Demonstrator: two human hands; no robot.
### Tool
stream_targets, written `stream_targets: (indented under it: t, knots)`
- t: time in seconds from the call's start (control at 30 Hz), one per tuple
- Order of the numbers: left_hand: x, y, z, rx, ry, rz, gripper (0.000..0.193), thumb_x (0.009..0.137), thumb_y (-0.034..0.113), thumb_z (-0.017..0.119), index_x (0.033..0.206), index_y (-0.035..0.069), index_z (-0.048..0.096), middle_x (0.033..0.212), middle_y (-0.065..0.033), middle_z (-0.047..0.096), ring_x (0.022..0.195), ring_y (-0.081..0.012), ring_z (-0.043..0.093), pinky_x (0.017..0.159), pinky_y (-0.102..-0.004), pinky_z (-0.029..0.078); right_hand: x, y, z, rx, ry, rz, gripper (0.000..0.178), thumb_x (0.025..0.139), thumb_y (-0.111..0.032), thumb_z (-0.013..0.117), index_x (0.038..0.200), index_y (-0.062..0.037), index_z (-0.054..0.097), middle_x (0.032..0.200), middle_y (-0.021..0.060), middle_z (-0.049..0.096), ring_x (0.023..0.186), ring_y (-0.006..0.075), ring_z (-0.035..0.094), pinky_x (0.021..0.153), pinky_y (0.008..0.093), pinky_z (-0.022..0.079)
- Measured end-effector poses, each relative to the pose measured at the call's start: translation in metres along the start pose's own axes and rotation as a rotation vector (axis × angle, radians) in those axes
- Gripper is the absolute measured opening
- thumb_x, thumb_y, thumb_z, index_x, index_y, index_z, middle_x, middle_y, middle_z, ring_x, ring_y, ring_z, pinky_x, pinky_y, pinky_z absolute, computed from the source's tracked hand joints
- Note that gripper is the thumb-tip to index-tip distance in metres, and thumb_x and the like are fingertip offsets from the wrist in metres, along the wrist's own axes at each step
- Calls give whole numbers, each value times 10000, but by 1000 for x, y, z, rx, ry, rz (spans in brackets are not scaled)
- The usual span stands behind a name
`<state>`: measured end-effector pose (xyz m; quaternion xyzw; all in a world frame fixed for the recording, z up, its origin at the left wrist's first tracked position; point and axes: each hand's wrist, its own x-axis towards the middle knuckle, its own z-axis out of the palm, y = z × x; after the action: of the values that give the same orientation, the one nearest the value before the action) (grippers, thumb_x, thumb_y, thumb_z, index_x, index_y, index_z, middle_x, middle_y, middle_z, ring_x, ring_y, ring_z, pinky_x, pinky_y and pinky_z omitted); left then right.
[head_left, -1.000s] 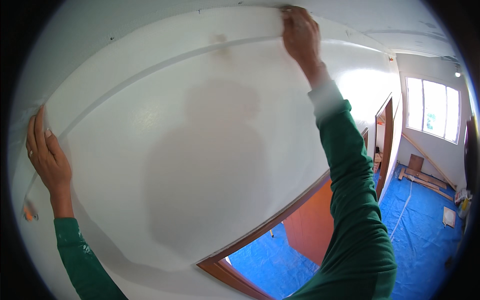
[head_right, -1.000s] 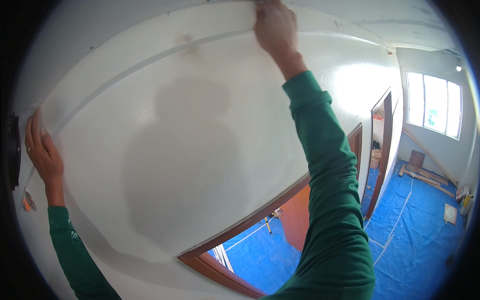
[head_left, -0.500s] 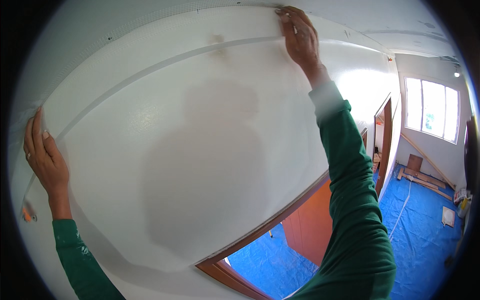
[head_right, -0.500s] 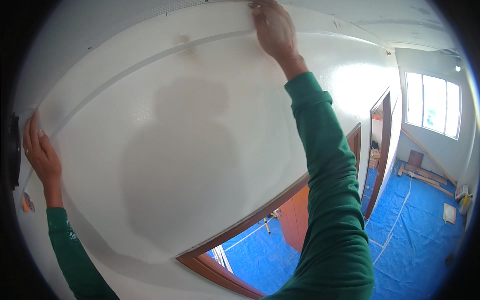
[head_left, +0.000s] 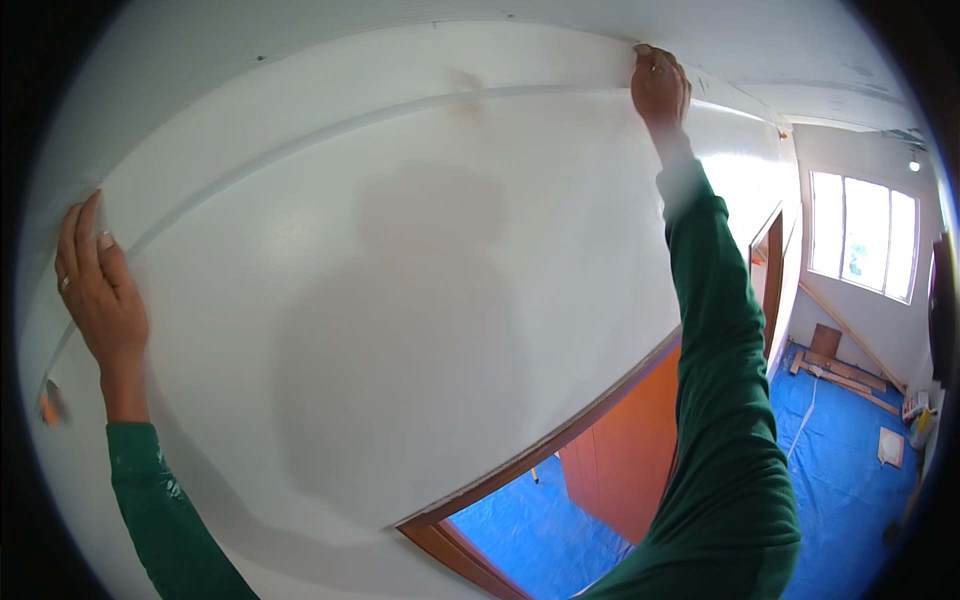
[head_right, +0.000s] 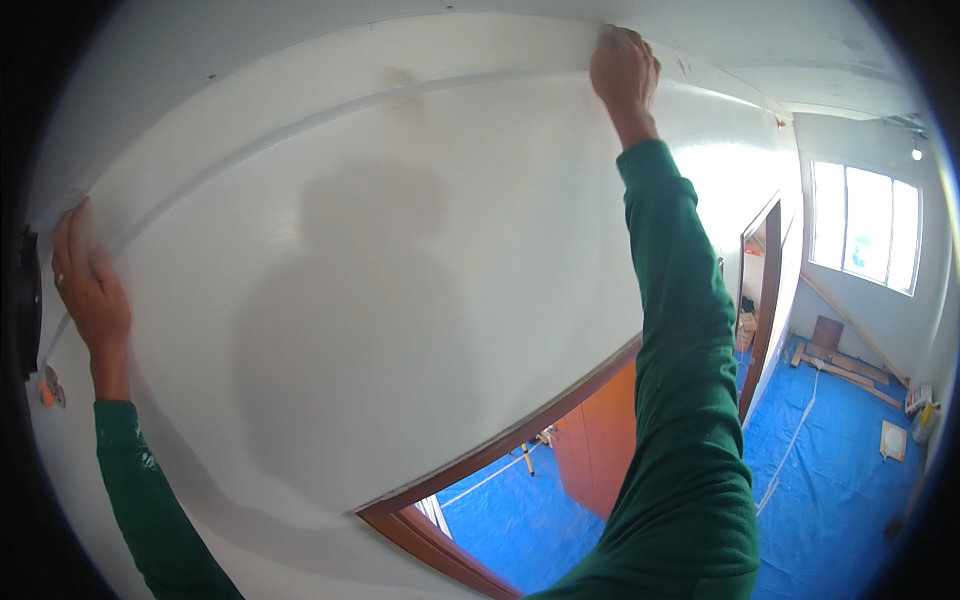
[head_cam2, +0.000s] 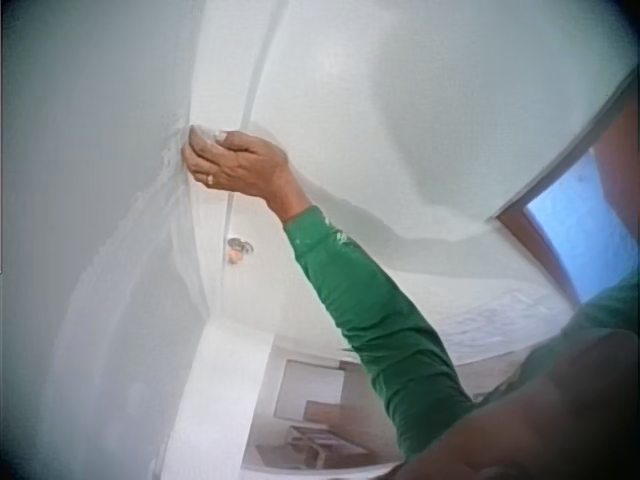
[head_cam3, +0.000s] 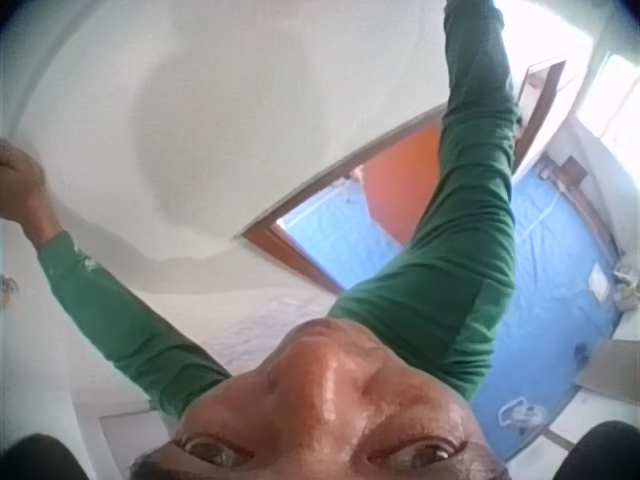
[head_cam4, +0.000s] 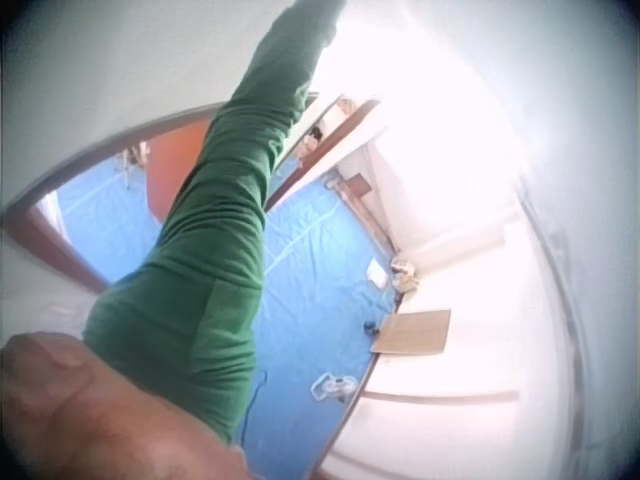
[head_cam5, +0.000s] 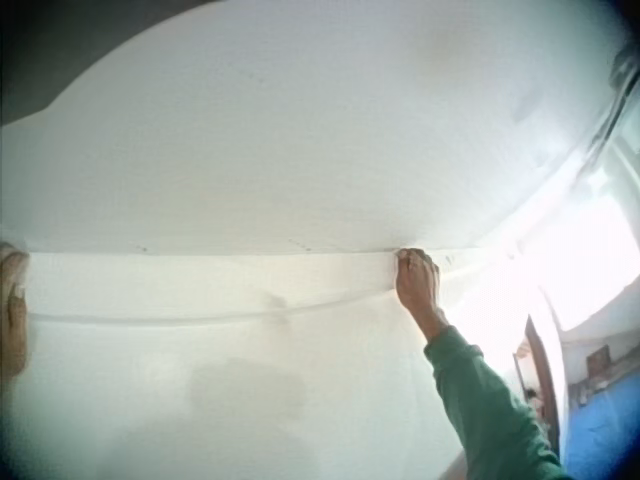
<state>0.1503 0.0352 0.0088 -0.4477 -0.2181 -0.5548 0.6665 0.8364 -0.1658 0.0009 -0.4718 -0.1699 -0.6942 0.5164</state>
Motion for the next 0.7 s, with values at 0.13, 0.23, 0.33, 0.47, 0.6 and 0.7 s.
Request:
stream_targets:
  t: [0.13, 0.23, 0.33, 0.47, 0.6, 0.7]
  knots:
    - [1, 5, -2, 0, 11, -13, 439, 1111, 263, 358, 1481, 164, 574, 1478, -78, 570, 1368, -280, 550, 1167, -492, 434, -16, -94, -29, 366, 140, -333, 189, 984, -179, 596, 1063, -70, 728, 1076, 129, 735, 994, 353, 687, 884, 483, 542]
    - [2, 5, -3, -22, 17, -9, 444, 1110, 271, 357, 1477, 160, 581, 1477, -77, 571, 1365, -281, 552, 1166, -501, 433, -20, -153, -40, 347, -8, -61, 223, 1021, -227, 615, 1078, -48, 735, 1176, 115, 724, 1067, 359, 687, 949, 437, 535]
    - [2, 5, -3, -3, 20, -6, 438, 1110, 270, 359, 1464, 163, 595, 1477, -74, 571, 1365, -282, 552, 1163, -505, 434, -25, -160, -49, 416, 37, -156, 238, 1035, -224, 589, 1058, -34, 732, 1167, 136, 723, 1035, 378, 691, 916, 450, 545]
    - [1, 8, -5, -19, 37, -18, 437, 1109, 270, 361, 1458, 160, 601, 1467, -74, 576, 1363, -283, 553, 1162, -518, 427, -25, -128, -49, 468, 55, -151, 279, 1050, -227, 548, 1049, -16, 731, 1190, 151, 716, 1046, 382, 692, 907, 461, 541]
    - [1, 19, -13, -89, 27, -56, 436, 1103, 264, 364, 1455, 154, 597, 1460, -75, 577, 1371, -285, 542, 1171, -524, 399, -16, -134, -41, 259, -37, 72, 306, 1053, -228, 512, 1066, -25, 740, 1128, 166, 720, 1032, 379, 687, 987, 471, 506]
    - [4, 27, -21, -177, -15, -110, 437, 1093, 259, 373, 1457, 151, 588, 1469, -75, 568, 1374, -288, 536, 1179, -521, 374, -24, -179, -54, 287, 42, -15, 239, 1020, -190, 562, 1029, -27, 737, 1094, 135, 728, 1004, 359, 691, 973, 472, 511]
